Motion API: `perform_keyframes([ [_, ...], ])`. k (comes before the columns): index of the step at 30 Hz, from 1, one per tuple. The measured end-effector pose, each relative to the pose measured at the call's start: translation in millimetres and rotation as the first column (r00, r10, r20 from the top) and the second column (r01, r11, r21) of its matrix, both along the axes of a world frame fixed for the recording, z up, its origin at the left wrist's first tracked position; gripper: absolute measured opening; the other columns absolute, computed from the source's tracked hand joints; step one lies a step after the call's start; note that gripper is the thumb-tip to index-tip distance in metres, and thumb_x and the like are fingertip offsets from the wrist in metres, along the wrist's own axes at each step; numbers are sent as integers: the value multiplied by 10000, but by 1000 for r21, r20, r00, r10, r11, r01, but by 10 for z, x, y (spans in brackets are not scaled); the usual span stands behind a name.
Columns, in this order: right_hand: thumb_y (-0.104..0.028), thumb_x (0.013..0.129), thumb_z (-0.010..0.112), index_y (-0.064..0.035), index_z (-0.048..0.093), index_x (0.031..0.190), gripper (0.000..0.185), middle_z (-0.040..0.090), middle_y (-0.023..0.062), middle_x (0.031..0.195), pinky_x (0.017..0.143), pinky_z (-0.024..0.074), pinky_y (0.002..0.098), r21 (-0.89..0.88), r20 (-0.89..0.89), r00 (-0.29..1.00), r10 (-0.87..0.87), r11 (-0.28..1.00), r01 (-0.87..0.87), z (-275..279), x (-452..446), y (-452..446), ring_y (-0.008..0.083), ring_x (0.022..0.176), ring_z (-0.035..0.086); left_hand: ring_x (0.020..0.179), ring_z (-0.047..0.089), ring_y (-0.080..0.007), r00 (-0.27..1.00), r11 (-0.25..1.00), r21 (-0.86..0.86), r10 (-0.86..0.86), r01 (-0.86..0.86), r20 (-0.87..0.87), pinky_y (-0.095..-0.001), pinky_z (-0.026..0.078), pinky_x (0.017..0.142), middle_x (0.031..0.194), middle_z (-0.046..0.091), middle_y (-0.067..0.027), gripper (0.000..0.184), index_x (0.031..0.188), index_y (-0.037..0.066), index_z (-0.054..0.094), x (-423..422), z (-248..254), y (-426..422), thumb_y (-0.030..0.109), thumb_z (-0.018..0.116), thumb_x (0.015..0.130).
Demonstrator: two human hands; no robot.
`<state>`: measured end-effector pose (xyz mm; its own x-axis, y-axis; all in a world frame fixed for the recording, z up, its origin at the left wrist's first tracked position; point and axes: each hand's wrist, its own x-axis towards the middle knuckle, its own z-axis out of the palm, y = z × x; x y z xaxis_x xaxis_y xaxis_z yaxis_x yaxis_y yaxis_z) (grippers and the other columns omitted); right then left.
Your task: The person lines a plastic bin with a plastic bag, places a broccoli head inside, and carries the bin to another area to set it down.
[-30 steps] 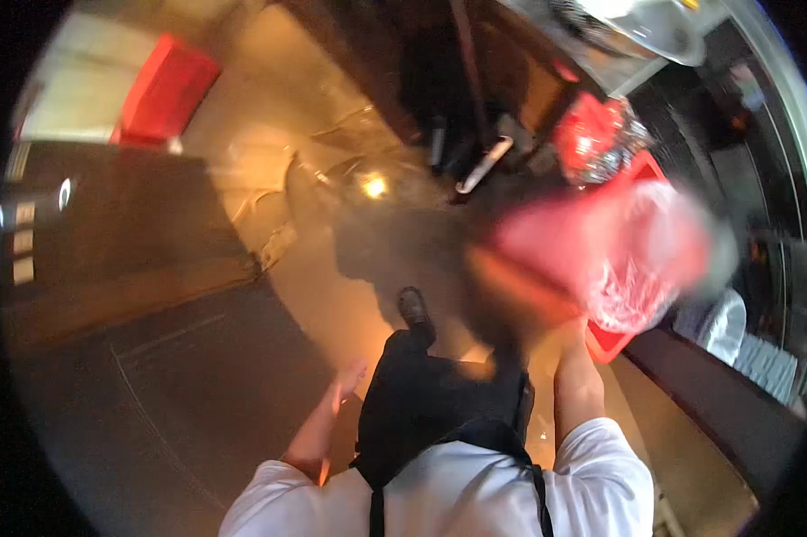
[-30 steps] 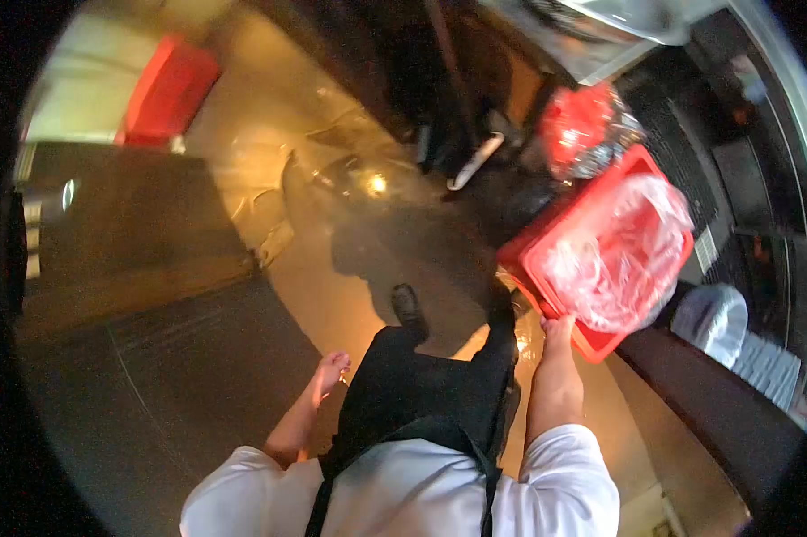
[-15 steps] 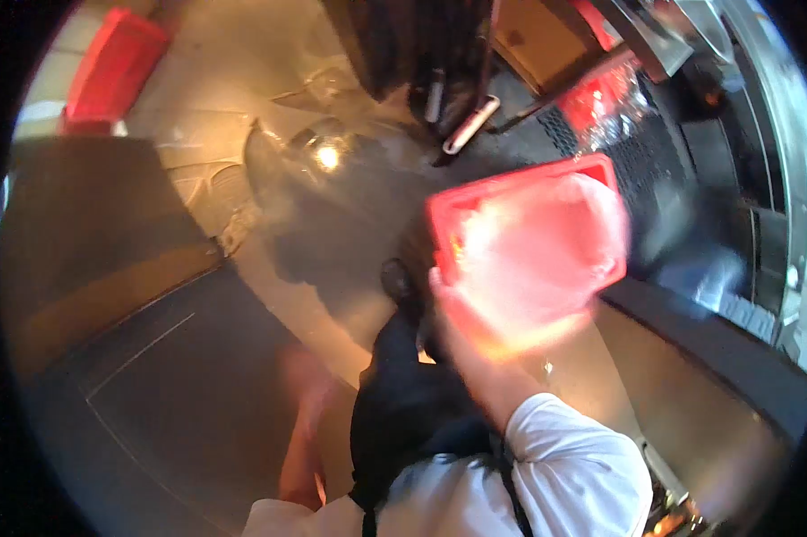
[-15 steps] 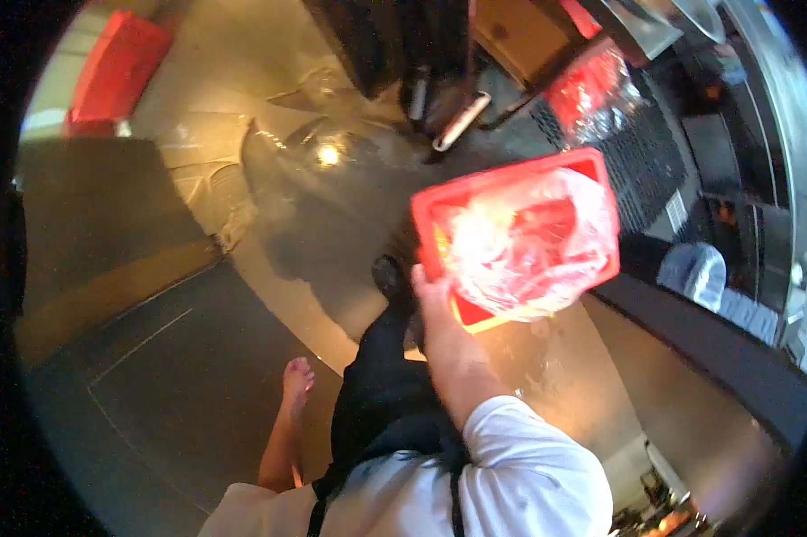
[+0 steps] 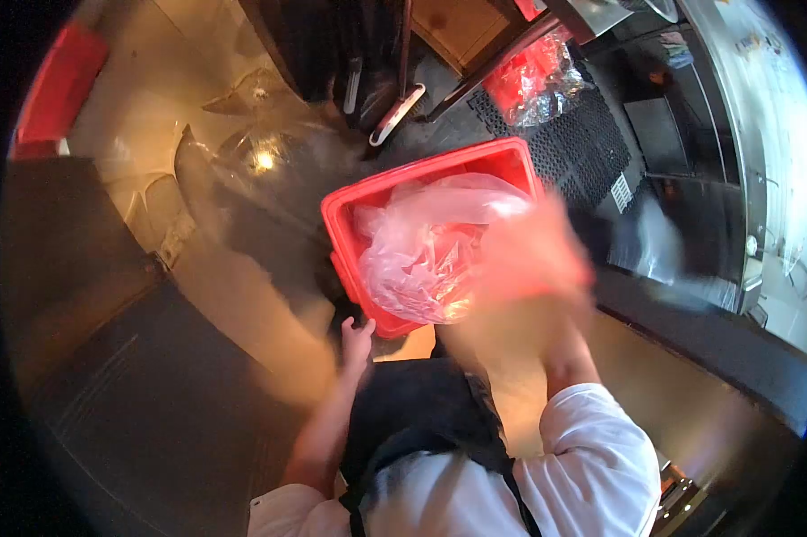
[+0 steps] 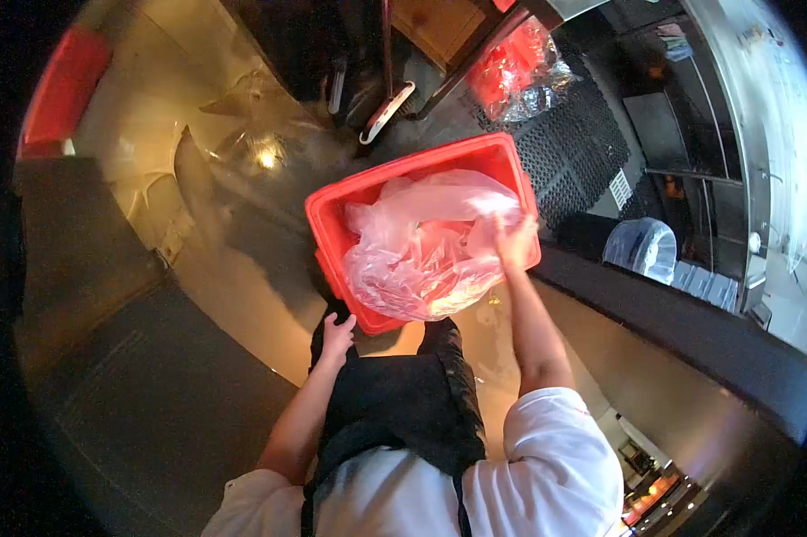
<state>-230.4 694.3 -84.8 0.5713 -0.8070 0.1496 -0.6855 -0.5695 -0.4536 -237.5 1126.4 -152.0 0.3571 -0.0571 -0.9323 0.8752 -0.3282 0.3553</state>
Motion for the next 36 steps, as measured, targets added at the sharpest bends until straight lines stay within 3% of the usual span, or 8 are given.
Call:
perform_keyframes([
  [7, -568, 607, 740, -117, 453, 1257, 841, 491, 223, 1147, 891, 408, 479, -142, -530, 815, -233, 972, 185, -543, -275, -1477, 394, 1076, 480, 481, 452, -140, 816, 804, 179, 578, -566, -18, -291, 375, 417, 735, 526, -22, 421, 1098, 123, 454, -630, -238, -865, 289, 704, 803],
  [9, -490, 708, 695, -119, 446, 1283, 728, 538, 139, 992, 810, 442, 428, -275, -581, 813, -29, 948, -163, -459, -163, -1547, 302, 948, 544, 728, 530, -216, 648, 653, 212, 754, -727, -102, -367, 484, 696, 899, 538, -85, 474, 1141, 96, 456, -795, -438, -1008, 368, 672, 818],
  [10, -455, 748, 669, -115, 438, 1294, 684, 548, 121, 966, 790, 449, 405, 135, -411, 900, 144, 986, -96, -591, -197, -1685, 268, 909, 555, 796, 532, -232, 574, 601, 128, 795, -789, -197, -392, 477, 775, 942, 535, -97, 489, 1150, 85, 455, -980, -662, -1013, 387, 658, 825],
  [14, -376, 888, 553, -59, 429, 1296, 532, 604, 50, 908, 693, 454, 281, 930, 367, 930, -34, -17, -368, -674, -157, -2492, 118, 775, 573, 1035, 547, -279, 335, 345, -74, 802, -936, -494, -447, 455, 924, 1100, 566, -124, 476, 1232, 64, 453, -1243, -1002, -1219, 388, 541, 894],
  [20, -456, 882, 519, -67, 501, 1253, 538, 603, 50, 999, 783, 473, 382, 882, -27, 963, -269, 448, 149, -1841, -603, -2789, 221, 858, 582, 1112, 533, -299, 373, 372, -80, 843, -925, -388, -525, 451, 926, 1226, 538, -107, 440, 1272, 90, 447, -1172, -1020, -1466, 290, 523, 887],
  [23, -317, 824, 399, 5, 582, 1109, 468, 618, 207, 1066, 763, 471, 481, 150, -411, 912, -3, 986, 71, -2382, -688, -2618, 367, 959, 603, 1048, 538, -311, 296, 326, 20, 882, -945, -366, -568, 482, 826, 1169, 525, -111, 477, 1208, 93, 477, -1145, -1028, -1418, 75, 621, 754],
  [26, -456, 880, 471, 12, 604, 1046, 513, 622, 65, 888, 648, 466, 336, 819, 61, 985, -160, 573, 42, -1717, -461, -2006, 169, 754, 585, 989, 580, -320, 262, 291, 66, 923, -955, -282, -563, 526, 761, 1140, 538, -118, 477, 1174, 64, 481, -1024, -1015, -1267, 23, 628, 722],
  [36, -377, 840, 601, -38, 560, 1121, 443, 606, 72, 1029, 782, 480, 402, 922, -75, 886, -457, 305, 236, -1321, -363, 2, 226, 901, 594, 881, 640, -306, 542, 531, 166, 840, -831, 30, -530, 553, 660, 1018, 619, -131, 394, 1114, -13, 518, 469, -632, 357, 50, 595, 733],
])
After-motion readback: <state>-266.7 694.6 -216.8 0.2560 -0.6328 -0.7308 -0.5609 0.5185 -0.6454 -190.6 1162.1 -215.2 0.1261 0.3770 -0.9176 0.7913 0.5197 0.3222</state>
